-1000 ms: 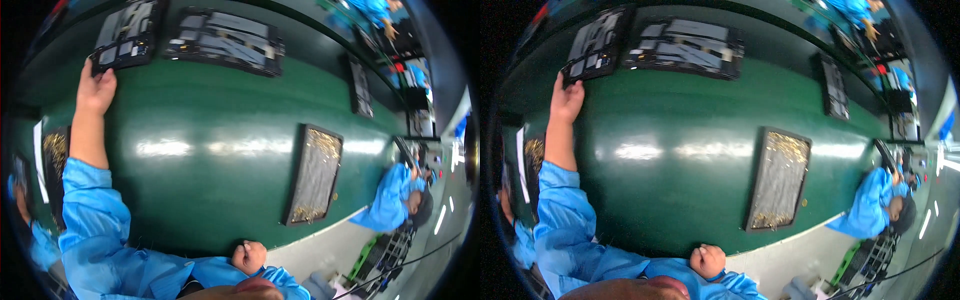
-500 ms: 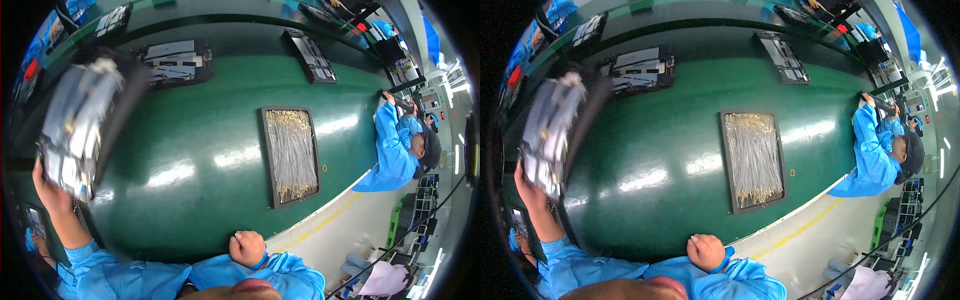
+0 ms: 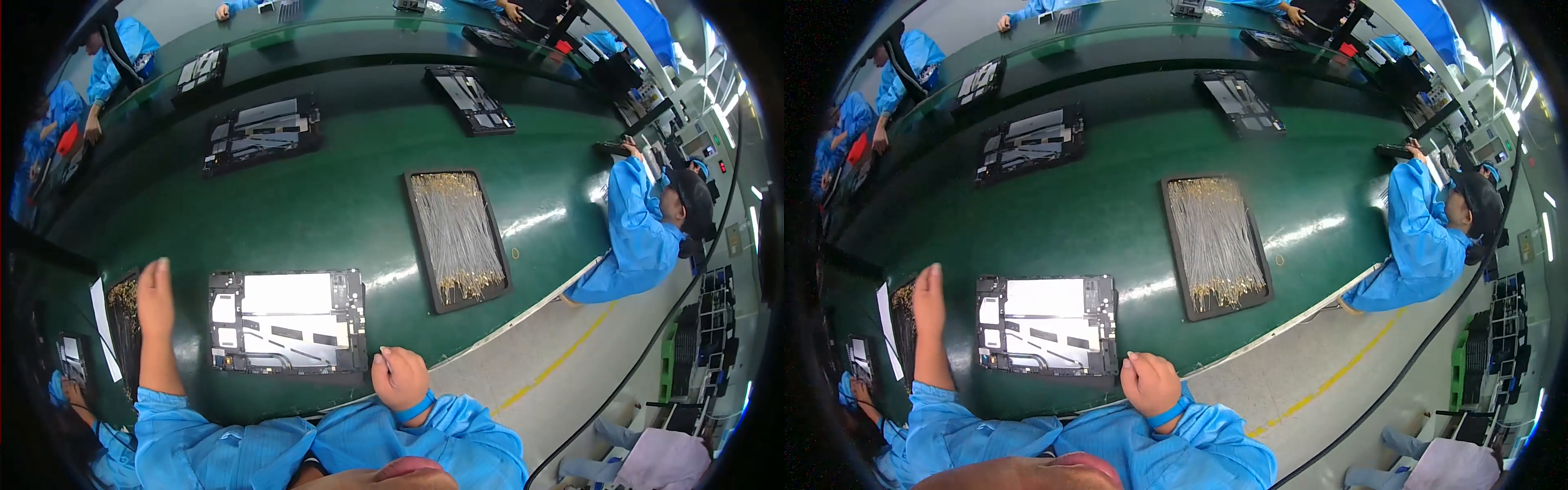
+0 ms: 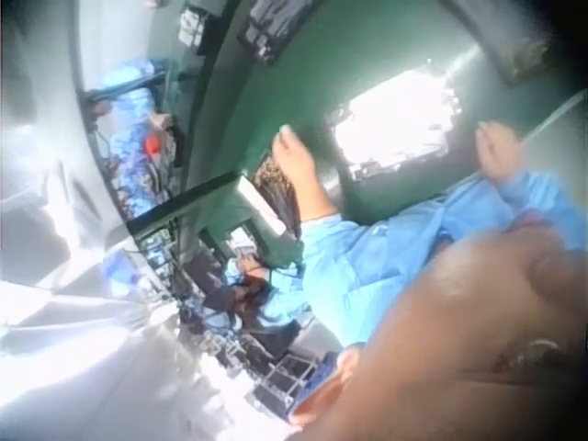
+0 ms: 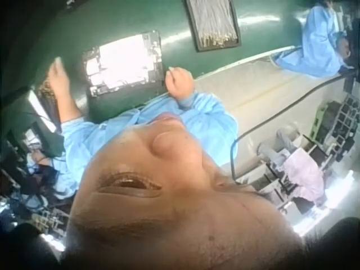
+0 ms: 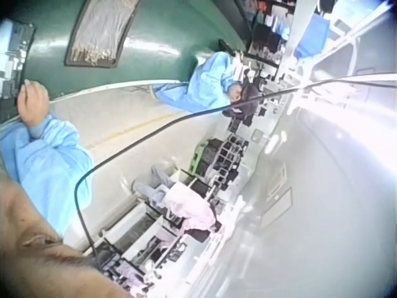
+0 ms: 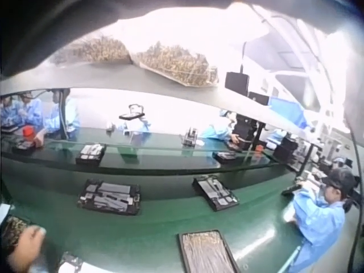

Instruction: The person assembles internal components into a tablet device, using tweezers to manipulate ribbon cables and other small components from a component tray into the tablet.

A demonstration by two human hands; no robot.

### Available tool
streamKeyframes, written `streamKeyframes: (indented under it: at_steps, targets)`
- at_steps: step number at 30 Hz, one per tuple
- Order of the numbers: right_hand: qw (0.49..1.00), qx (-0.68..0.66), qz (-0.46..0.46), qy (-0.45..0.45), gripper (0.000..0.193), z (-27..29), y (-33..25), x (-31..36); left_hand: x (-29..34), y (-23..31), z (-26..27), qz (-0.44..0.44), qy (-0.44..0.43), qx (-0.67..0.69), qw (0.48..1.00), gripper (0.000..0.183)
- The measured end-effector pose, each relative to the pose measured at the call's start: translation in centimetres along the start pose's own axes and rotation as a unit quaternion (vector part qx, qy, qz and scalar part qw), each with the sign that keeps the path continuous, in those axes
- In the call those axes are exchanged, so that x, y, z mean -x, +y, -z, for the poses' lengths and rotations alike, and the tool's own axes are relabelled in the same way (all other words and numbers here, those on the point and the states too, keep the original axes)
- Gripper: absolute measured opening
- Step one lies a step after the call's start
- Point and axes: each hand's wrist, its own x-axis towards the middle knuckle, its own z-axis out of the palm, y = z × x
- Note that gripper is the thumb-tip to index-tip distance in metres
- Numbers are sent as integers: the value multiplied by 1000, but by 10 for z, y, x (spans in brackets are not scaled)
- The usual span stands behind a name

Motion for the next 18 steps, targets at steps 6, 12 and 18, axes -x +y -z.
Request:
streamKeyframes:
  at_steps: [6, 12, 18]
  targets:
    - [1000, 15, -1, 6, 12, 0, -4, 0, 7, -115, 46, 175, 40, -283, 942, 40]
    - [1000, 11, 13, 22, 12, 1, -3, 0, 6, -137, 52, 159, 44, -178, 970, 38]
    - [1000, 3, 10, 24, 12, 2, -4, 0, 13, -138, 65, 155, 72, -114, 979, 40]
